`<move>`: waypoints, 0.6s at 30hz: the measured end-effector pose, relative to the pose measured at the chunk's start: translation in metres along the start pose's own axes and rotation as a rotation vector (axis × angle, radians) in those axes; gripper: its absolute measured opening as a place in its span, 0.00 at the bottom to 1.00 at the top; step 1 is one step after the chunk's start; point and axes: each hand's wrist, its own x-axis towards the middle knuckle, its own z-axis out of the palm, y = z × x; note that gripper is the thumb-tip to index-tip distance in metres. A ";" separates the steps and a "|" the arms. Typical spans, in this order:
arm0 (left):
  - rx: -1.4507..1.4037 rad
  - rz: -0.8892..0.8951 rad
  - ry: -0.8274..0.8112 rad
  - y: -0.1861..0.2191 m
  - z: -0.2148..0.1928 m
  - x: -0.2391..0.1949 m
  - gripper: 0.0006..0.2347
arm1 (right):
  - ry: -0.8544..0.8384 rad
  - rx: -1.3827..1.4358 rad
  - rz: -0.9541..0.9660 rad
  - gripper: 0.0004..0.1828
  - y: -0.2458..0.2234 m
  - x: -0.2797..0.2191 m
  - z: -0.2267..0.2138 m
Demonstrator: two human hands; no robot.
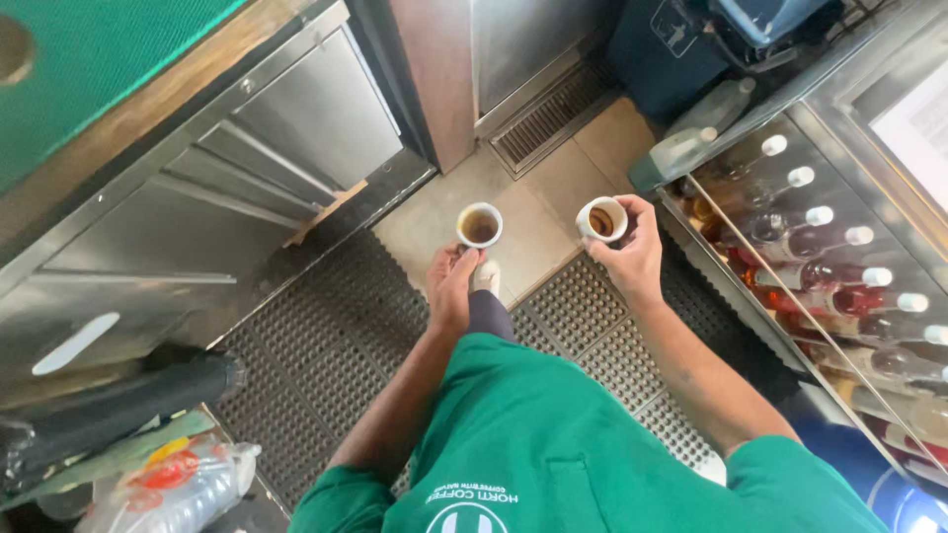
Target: The person prepares a coffee drink by pouring espresso into cups, cleaning the portafilter, and adding syrup to a cup with ice. They use a digital scale to measure the drink and wipe the counter with a cloth.
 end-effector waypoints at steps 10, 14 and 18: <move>-0.085 0.168 -0.038 -0.020 0.186 0.369 0.14 | 0.051 -0.011 -0.102 0.37 0.046 0.309 -0.028; 0.116 0.208 0.137 -0.021 0.238 0.475 0.14 | 0.000 0.022 -0.078 0.35 0.045 0.409 -0.018; 0.282 0.180 0.348 -0.028 0.260 0.561 0.13 | -0.016 -0.299 -0.192 0.33 0.055 0.528 0.002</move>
